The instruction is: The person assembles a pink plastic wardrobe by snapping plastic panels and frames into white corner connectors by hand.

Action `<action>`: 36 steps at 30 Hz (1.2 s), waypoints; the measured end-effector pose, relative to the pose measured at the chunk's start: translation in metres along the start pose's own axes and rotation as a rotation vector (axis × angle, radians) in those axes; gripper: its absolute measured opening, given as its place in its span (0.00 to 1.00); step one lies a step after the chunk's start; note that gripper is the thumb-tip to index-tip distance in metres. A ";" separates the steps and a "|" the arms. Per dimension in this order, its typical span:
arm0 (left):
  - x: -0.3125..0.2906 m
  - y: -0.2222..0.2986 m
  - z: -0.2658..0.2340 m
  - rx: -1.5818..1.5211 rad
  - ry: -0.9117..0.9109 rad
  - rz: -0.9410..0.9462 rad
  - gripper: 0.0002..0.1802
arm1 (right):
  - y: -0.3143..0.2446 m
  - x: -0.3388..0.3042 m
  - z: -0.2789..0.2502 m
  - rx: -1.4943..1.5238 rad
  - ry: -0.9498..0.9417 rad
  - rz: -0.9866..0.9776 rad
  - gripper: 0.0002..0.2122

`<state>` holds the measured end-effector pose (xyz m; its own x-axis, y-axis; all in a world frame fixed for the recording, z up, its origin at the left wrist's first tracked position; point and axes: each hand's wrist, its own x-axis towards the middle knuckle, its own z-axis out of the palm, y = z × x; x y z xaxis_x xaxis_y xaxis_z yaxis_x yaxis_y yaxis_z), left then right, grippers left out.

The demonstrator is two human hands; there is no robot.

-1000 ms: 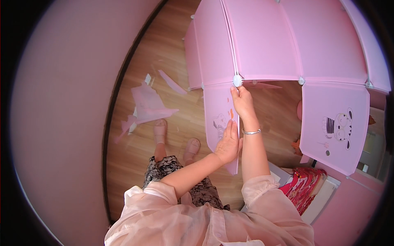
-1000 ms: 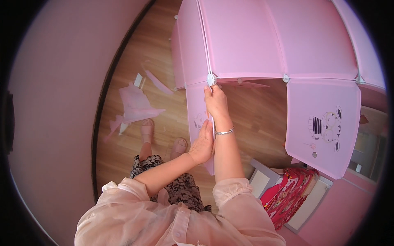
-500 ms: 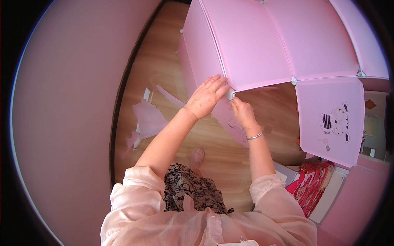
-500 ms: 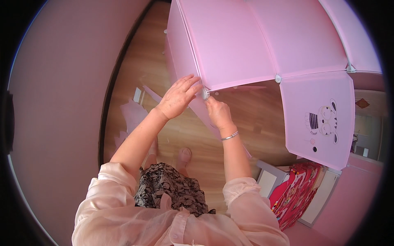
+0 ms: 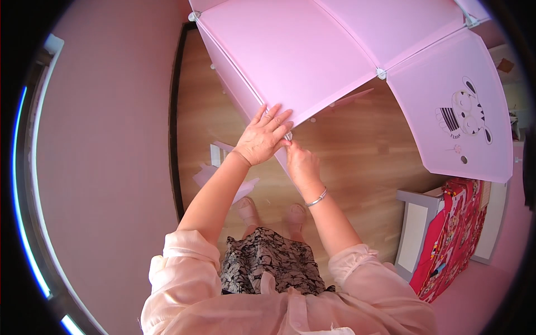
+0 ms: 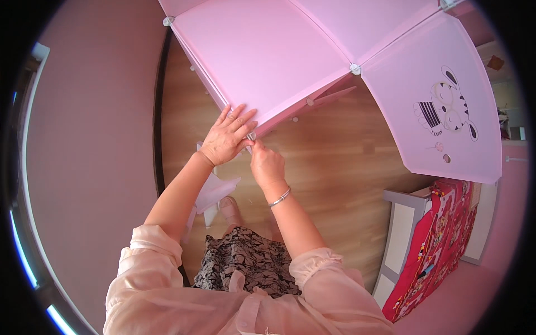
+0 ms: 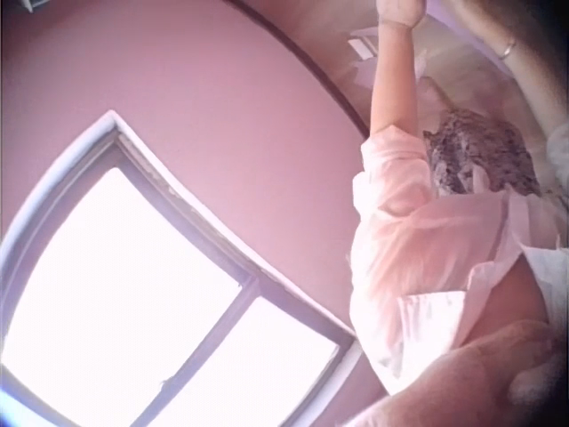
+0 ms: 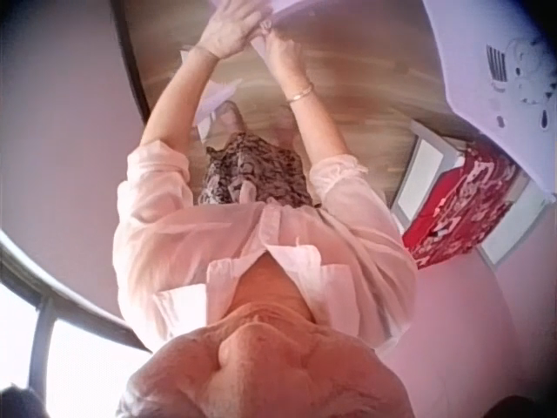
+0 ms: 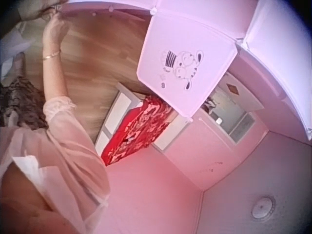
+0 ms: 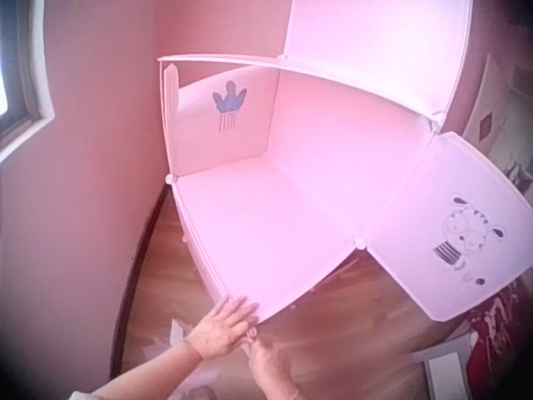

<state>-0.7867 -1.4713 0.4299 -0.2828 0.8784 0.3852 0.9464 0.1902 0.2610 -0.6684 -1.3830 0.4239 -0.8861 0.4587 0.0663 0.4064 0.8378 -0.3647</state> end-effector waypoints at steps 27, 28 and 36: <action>0.004 0.042 0.019 -0.168 0.149 0.037 0.21 | 0.034 -0.007 -0.062 -0.206 -0.300 0.018 0.05; 0.004 0.045 0.019 -0.154 0.156 0.039 0.21 | 0.038 -0.011 -0.063 -0.205 -0.325 0.021 0.05; 0.013 0.069 0.022 -0.197 0.113 0.005 0.21 | 0.058 -0.023 -0.071 -0.192 -0.328 0.031 0.09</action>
<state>-0.7217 -1.4367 0.4331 -0.3045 0.8222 0.4809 0.9023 0.0872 0.4222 -0.6091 -1.3242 0.4671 -0.8844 0.3914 -0.2543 0.4407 0.8797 -0.1788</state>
